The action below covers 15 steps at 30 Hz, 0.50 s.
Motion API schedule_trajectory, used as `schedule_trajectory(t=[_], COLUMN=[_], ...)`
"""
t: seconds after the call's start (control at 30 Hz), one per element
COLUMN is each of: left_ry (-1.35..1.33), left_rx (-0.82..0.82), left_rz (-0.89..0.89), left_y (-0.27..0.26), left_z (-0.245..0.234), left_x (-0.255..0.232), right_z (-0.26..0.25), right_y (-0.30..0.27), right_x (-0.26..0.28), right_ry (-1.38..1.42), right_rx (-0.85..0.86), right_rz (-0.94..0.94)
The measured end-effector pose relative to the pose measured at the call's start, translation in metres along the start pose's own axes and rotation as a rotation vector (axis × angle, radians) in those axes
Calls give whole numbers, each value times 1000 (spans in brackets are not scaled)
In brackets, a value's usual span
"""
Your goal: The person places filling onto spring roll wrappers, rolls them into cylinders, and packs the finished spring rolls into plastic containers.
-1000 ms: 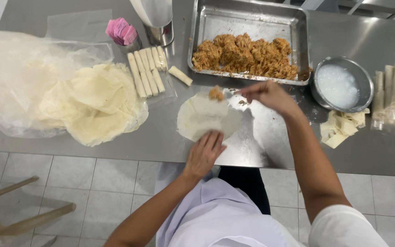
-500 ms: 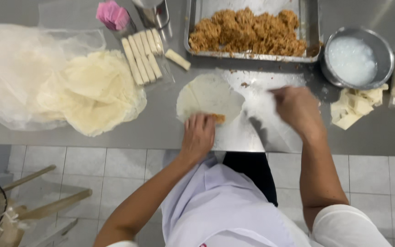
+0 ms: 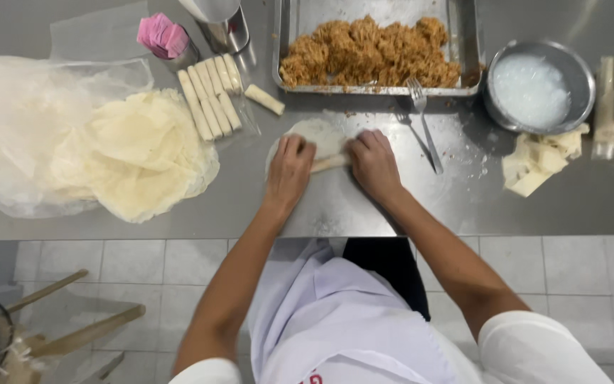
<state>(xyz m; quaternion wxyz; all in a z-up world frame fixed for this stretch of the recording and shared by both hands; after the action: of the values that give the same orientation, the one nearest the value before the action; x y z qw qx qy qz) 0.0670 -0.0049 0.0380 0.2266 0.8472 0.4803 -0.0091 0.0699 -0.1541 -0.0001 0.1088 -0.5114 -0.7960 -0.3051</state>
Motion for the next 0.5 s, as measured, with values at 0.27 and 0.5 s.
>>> schedule_trajectory(t=[0.27,0.5], left_ry=[-560,64], left_rx=[323,-270], left_rz=[-919,51], left_y=[-53,-27], left_z=[-36,-34], left_x=[32,-23], right_z=[11,-47], right_y=[18,19], right_x=[64,43], right_ry=[258,91], right_rx=[68,140], right_rz=[-360,16])
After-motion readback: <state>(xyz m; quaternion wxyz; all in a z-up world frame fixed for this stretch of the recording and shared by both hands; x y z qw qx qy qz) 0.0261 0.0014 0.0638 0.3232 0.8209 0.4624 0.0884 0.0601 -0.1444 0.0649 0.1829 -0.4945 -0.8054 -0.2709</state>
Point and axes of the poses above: each hand's wrist, its own y-axis towards the middle knuckle, its own z-axis out of the palm, x = y × z, the point moved 6 cm from there along y, towards the middle knuckle, and after that the axes turned 9 degrees about y, right-handed, at the moved point
